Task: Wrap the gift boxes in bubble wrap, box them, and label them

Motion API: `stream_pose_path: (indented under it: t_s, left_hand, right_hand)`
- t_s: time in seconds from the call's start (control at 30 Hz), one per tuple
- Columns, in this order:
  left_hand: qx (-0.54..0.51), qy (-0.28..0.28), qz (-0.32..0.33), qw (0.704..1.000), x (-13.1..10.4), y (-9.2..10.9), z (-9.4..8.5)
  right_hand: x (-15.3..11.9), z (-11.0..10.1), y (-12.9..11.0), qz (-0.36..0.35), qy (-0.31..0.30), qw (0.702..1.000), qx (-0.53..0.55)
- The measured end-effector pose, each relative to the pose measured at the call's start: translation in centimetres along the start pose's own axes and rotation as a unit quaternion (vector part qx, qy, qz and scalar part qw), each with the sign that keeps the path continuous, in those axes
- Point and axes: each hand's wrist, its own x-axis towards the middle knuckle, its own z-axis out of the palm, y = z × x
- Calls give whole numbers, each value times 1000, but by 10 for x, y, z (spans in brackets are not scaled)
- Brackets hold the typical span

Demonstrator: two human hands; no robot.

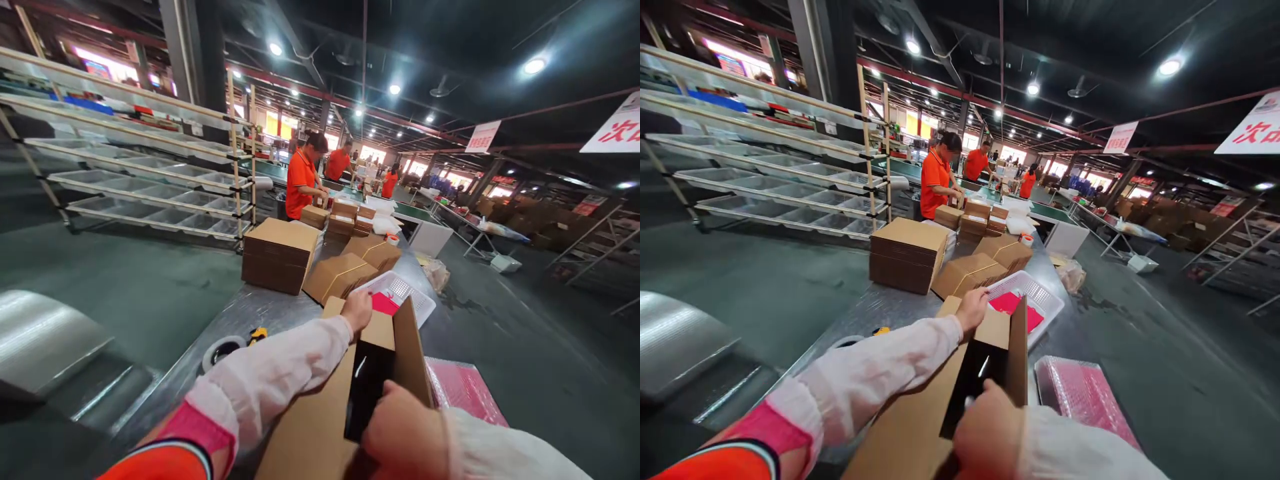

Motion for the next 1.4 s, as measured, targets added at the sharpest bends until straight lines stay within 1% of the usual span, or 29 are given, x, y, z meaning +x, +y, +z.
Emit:
stream_pose_path:
  t_s: [0.03,0.07,0.1,0.17,0.2,0.23,0.27,0.3,0.33,0.37,0.4,0.43,0.47,0.5,0.53,0.57,0.6,0.63,0.67,0.73,0.77,0.83,0.87,0.93,1.0,1.13,1.2,1.3,1.4]
  left_hand:
    - [-32,21,-23,999,4,-5,2]
    - [-64,36,-44,996,10,-9,3]
    - [-94,44,-60,993,16,-9,3]
    - [-150,42,-77,985,29,-2,-1]
    - [-172,37,-77,981,34,3,-7]
    - [-191,32,-74,978,38,8,-18]
    - [-205,29,-68,976,38,12,-33]
    - [-217,27,-61,974,32,12,-52]
    - [-220,27,-46,974,20,8,-74]
    - [-219,23,-33,975,1,0,-98]
    - [-212,13,-6,977,-26,-12,-121]
    - [-163,-10,51,985,-59,-26,-141]
    - [-107,-39,86,990,-95,-43,-155]
    - [-58,-67,102,991,-133,-59,-163]
    - [-21,-78,116,990,-170,-73,-162]
    - [8,-42,125,991,-202,-85,-156]
    - [40,-6,136,990,-228,-94,-144]
    - [73,22,148,986,-246,-100,-130]
    - [90,50,151,983,-256,-102,-117]
    - [99,81,156,979,-258,-103,-99]
    - [94,87,158,979,-253,-103,-95]
    - [89,87,168,978,-243,-104,-96]
    - [93,84,172,977,-239,-105,-98]
    - [110,76,172,976,-236,-106,-103]
    - [121,66,169,976,-238,-107,-105]
    - [130,41,195,971,-239,-107,-108]
    - [144,38,210,966,-239,-105,-109]
    - [179,46,200,962,-242,-99,-107]
    - [215,42,190,957,-250,-89,-99]
  right_hand:
    - [-9,-3,7,-13,35,999,14]
    - [-16,-5,13,-33,87,995,38]
    - [-20,-6,16,-54,156,984,67]
    - [-13,-7,11,-74,293,947,110]
    - [-4,-6,4,-64,338,931,119]
    - [9,-5,-5,-40,358,925,116]
    - [23,-3,-15,-11,361,926,111]
    - [37,-2,-23,16,357,928,107]
    - [51,0,-31,36,352,929,106]
    - [63,2,-37,50,354,928,109]
    - [73,5,-40,63,362,923,113]
    - [81,8,-42,76,376,916,118]
    - [87,12,-43,91,394,906,122]
    - [92,17,-43,106,411,897,125]
    - [95,22,-44,117,423,890,128]
    - [98,26,-45,120,428,886,131]
    - [100,30,-46,114,425,888,134]
    - [102,33,-48,102,418,892,138]
    - [104,35,-51,91,410,897,140]
    - [106,35,-57,90,400,902,135]
    - [107,34,-60,99,396,904,128]
    - [108,30,-64,121,372,914,110]
    - [108,27,-65,122,349,923,103]
    - [108,21,-66,109,292,945,100]
    - [108,16,-66,97,243,959,105]
    - [108,7,-65,112,191,968,120]
    - [108,5,-64,112,163,971,136]
    - [108,6,-65,99,132,974,154]
    - [106,10,-64,94,124,975,156]
